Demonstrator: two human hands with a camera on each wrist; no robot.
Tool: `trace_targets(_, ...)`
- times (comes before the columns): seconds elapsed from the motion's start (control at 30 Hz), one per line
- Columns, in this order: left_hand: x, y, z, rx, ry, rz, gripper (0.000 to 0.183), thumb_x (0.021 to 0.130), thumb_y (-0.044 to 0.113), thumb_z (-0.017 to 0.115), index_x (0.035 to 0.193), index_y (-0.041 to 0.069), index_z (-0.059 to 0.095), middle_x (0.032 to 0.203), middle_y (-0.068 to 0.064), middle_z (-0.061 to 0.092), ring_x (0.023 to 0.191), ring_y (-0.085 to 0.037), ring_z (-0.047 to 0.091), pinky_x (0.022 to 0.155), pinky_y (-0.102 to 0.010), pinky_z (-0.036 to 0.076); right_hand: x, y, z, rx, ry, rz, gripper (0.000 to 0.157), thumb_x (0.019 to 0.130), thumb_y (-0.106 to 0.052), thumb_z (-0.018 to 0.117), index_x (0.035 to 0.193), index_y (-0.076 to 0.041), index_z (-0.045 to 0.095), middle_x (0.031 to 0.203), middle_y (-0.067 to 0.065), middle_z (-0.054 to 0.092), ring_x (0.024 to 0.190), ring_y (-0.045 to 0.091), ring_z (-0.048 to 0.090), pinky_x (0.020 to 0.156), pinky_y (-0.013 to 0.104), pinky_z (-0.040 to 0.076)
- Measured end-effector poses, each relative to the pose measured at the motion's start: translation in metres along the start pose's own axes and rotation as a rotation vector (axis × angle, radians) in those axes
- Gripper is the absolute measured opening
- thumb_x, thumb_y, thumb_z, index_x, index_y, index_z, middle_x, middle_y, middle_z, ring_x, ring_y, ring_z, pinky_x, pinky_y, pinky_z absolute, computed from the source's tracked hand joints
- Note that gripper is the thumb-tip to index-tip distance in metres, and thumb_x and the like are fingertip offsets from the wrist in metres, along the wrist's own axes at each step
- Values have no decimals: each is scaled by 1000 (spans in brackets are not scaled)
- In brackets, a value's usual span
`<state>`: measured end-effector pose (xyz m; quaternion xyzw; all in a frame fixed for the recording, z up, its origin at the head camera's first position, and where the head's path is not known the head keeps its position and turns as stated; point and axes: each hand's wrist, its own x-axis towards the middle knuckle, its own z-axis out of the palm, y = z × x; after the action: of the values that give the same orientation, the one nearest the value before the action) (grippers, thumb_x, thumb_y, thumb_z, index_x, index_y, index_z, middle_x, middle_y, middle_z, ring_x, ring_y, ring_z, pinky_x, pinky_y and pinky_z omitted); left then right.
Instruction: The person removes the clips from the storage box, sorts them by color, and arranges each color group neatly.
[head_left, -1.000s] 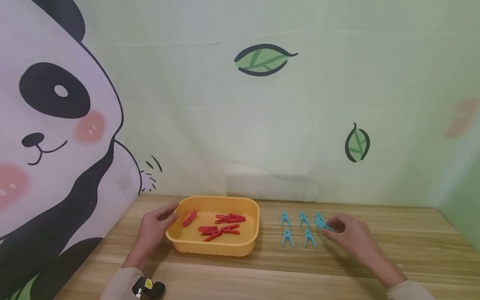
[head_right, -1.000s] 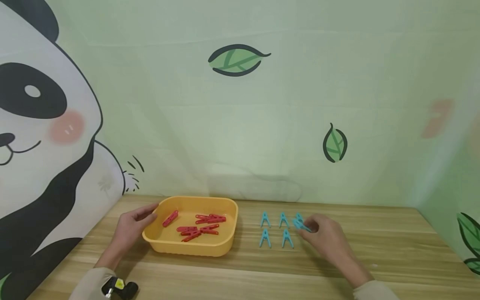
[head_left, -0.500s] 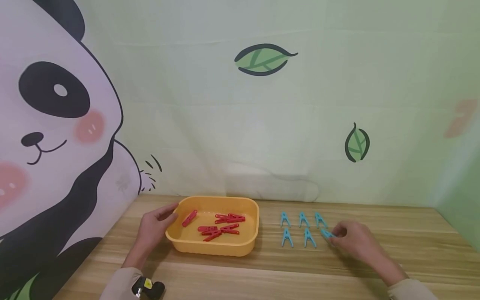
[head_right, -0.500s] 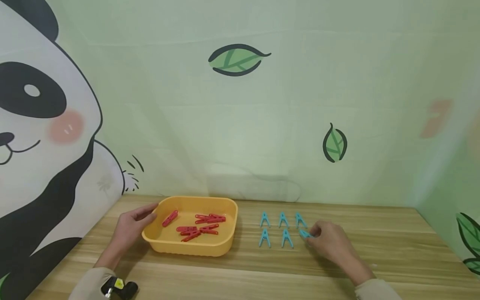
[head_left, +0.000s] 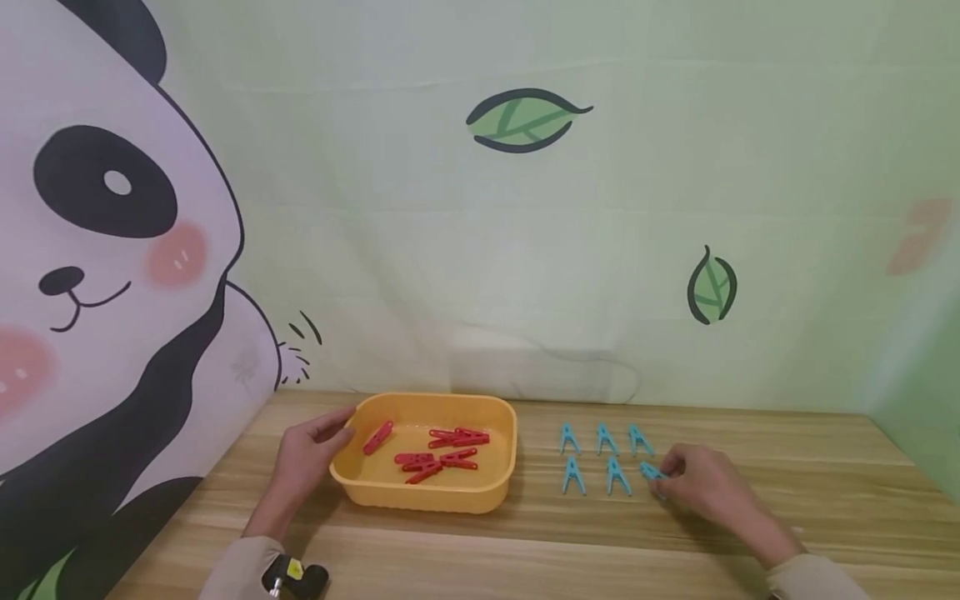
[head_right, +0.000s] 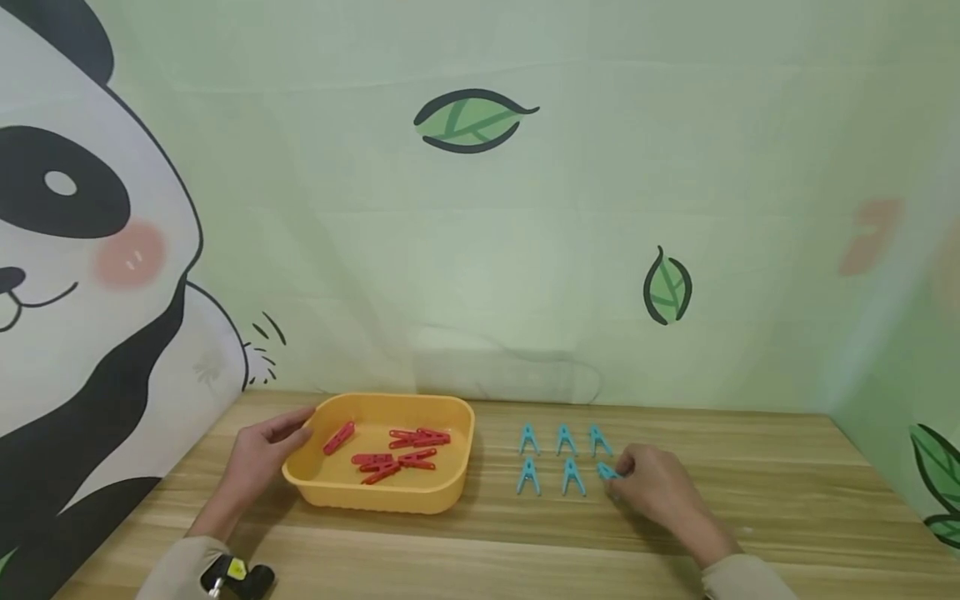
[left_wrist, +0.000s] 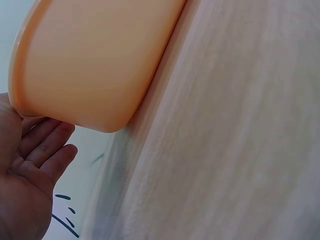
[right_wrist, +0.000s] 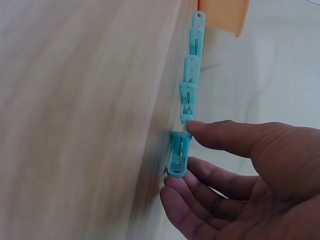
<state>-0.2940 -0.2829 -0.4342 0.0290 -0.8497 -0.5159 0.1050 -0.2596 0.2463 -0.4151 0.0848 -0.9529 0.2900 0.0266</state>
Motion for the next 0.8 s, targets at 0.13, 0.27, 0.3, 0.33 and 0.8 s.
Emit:
trace_targets(0.13, 0, -1, 0, -2, -3, 1, 42, 107, 13, 66, 146, -1, 61, 147, -23, 61, 137, -39, 58, 108, -39, 48, 1, 1, 1, 5, 5, 7, 22, 85, -17, 86, 88, -2, 71, 82, 3, 68, 74, 19, 60, 64, 35, 54)
trace_targets(0.27, 0, 0, 0, 1, -5, 0, 43, 107, 14, 66, 147, -1, 61, 148, -23, 60, 138, -39, 57, 108, -39, 48, 1, 0, 0, 0, 5, 22, 25, 86, -20, 87, 90, -1, 72, 84, 3, 69, 76, 19, 61, 66, 36, 55)
trace_targets(0.3, -1, 0, 0, 1, -6, -2, 43, 107, 14, 66, 147, -1, 61, 148, -23, 60, 138, -39, 57, 108, -40, 48, 2, 1, 0, -4, 3, 25, 26, 87, -20, 87, 91, 0, 72, 85, 4, 69, 77, 19, 61, 66, 36, 56)
trace_targets(0.33, -1, 0, 0, 2, -6, -3, 43, 107, 14, 66, 147, 0, 61, 148, -23, 60, 138, -39, 57, 108, -40, 48, 2, 0, 0, -6, 1, 32, 27, 87, -21, 87, 92, 1, 72, 85, 4, 69, 77, 20, 61, 66, 37, 56)
trace_targets(0.8, -1, 0, 1, 5, -8, -2, 44, 107, 15, 66, 147, 0, 61, 148, -23, 60, 138, -39, 57, 108, -39, 48, 4, 1, 1, -6, -8, 53, 32, 89, -25, 86, 93, 2, 70, 86, 5, 69, 79, 21, 60, 67, 37, 55)
